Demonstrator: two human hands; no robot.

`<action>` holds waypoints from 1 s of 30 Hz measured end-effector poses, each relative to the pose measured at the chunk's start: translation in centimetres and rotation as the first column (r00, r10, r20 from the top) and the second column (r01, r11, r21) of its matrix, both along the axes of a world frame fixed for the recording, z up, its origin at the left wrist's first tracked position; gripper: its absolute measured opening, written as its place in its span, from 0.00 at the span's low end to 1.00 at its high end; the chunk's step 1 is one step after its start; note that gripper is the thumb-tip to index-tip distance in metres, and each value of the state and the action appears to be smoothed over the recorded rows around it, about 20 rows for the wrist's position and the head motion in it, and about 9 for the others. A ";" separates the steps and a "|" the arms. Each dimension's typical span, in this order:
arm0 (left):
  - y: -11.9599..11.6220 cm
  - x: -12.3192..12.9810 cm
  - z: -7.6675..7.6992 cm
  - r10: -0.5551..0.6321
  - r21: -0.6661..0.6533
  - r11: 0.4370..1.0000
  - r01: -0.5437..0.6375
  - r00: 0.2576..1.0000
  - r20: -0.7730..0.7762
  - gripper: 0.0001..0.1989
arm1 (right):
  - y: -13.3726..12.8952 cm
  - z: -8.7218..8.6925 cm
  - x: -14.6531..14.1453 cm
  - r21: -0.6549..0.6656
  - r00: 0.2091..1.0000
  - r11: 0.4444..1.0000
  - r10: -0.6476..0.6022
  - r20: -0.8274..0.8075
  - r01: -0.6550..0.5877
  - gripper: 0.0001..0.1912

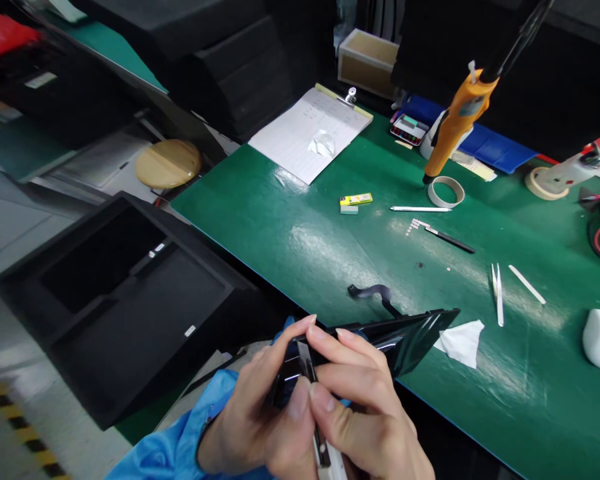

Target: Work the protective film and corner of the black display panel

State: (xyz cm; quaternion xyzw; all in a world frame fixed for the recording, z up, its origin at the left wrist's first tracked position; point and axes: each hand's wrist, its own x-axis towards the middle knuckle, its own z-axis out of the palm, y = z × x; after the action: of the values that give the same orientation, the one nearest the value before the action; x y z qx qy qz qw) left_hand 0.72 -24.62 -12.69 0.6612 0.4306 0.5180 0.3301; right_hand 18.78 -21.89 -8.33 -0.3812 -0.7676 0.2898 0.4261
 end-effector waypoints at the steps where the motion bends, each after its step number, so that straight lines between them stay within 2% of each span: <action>1: 0.0 0.0 0.0 0.002 0.001 1.000 -0.002 1.000 -0.005 0.33 | 0.1 0.0 0.0 0.002 1.000 1.000 0.018 0.014 -0.018 0.16; 7: -0.1 -0.1 0.0 -0.019 -0.021 1.000 0.020 1.000 0.005 0.33 | 0.1 0.0 0.0 0.005 1.000 1.000 0.013 0.010 -0.013 0.16; 17: -0.2 0.0 -0.2 0.007 -0.011 1.000 -0.007 1.000 -0.018 0.34 | 0.1 0.1 0.2 -0.015 1.000 1.000 0.012 0.020 -0.012 0.17; 23: -0.2 0.1 -0.4 -0.008 -0.017 1.000 0.009 0.999 0.041 0.34 | -0.1 0.0 0.3 -0.012 1.000 1.000 0.013 0.022 -0.012 0.17; 30: 0.0 0.0 0.0 -0.018 -0.028 0.999 0.019 1.000 0.020 0.34 | 0.2 0.1 0.5 -0.003 0.999 1.000 0.016 0.028 -0.016 0.17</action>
State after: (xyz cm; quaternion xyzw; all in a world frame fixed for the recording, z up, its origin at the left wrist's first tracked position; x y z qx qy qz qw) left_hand 0.72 -24.66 -12.72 0.6553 0.4287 0.5152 0.3484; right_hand 19.27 -21.69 -8.24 -0.3799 -0.7760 0.2889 0.4124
